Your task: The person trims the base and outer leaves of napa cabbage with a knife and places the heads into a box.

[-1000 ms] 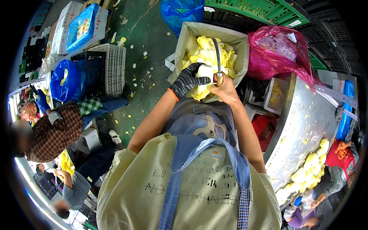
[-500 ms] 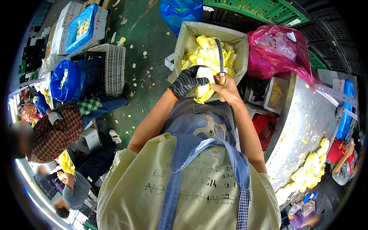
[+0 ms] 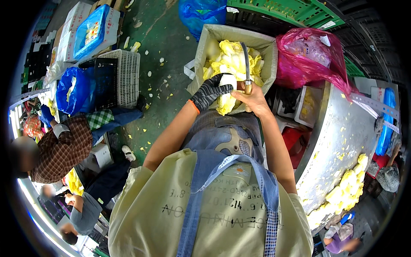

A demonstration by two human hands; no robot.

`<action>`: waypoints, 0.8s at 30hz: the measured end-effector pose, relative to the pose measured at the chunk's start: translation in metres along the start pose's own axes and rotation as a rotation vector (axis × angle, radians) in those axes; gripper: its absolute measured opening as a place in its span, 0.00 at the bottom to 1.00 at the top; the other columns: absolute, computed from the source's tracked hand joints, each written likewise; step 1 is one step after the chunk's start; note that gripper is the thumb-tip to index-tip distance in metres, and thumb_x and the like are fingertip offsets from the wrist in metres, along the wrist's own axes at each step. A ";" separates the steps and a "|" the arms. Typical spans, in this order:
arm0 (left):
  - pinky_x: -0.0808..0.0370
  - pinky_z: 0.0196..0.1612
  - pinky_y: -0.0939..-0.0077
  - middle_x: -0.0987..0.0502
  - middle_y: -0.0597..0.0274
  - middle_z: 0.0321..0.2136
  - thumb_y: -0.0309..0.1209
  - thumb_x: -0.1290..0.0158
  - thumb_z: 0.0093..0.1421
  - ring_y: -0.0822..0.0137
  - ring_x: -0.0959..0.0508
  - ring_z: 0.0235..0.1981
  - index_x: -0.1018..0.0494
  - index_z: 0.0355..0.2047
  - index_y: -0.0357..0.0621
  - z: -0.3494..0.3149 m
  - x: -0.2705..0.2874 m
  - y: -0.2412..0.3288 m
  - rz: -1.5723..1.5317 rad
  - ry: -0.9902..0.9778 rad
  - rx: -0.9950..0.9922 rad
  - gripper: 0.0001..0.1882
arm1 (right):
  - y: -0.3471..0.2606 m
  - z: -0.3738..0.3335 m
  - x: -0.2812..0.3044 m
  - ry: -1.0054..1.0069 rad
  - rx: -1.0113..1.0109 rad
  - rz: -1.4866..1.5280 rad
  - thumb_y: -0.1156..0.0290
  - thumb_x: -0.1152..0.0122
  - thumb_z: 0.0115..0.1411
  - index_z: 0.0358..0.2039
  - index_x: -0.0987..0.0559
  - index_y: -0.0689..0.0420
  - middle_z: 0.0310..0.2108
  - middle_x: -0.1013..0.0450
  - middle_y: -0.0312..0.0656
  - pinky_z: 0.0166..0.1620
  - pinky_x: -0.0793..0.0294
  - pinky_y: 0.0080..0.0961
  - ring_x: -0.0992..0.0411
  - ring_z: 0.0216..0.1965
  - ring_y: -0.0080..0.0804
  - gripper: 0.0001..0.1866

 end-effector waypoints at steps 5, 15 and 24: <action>0.32 0.46 0.78 0.27 0.65 0.39 0.28 0.42 0.50 0.74 0.29 0.40 0.31 0.45 0.39 0.000 0.001 0.003 0.031 -0.061 0.010 0.21 | -0.002 0.000 0.004 -0.046 -0.032 0.066 0.72 0.34 0.44 0.33 0.30 0.63 0.26 0.34 0.32 0.31 0.35 0.18 0.37 0.27 0.18 0.17; 0.32 0.47 0.76 0.29 0.60 0.43 0.33 0.49 0.55 0.70 0.28 0.42 0.36 0.50 0.37 0.002 0.008 -0.003 -0.112 -0.076 0.021 0.23 | 0.002 0.003 0.003 0.118 -0.062 0.308 0.81 0.42 0.43 0.27 0.31 0.59 0.21 0.38 0.29 0.25 0.39 0.15 0.41 0.22 0.16 0.10; 0.31 0.48 0.58 0.30 0.54 0.38 0.40 0.52 0.54 0.54 0.29 0.41 0.37 0.44 0.43 0.030 0.044 -0.026 -0.810 0.644 -0.007 0.21 | -0.005 0.004 0.006 0.486 0.226 0.381 0.81 0.41 0.46 0.31 0.32 0.60 0.23 0.36 0.30 0.30 0.34 0.16 0.37 0.25 0.17 0.12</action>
Point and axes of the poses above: each hand's wrist, its own z-axis towards the middle knuckle, its own x-axis out of the back of the hand, y = z × x, the point moved 1 cm from there along z, towards the middle knuckle
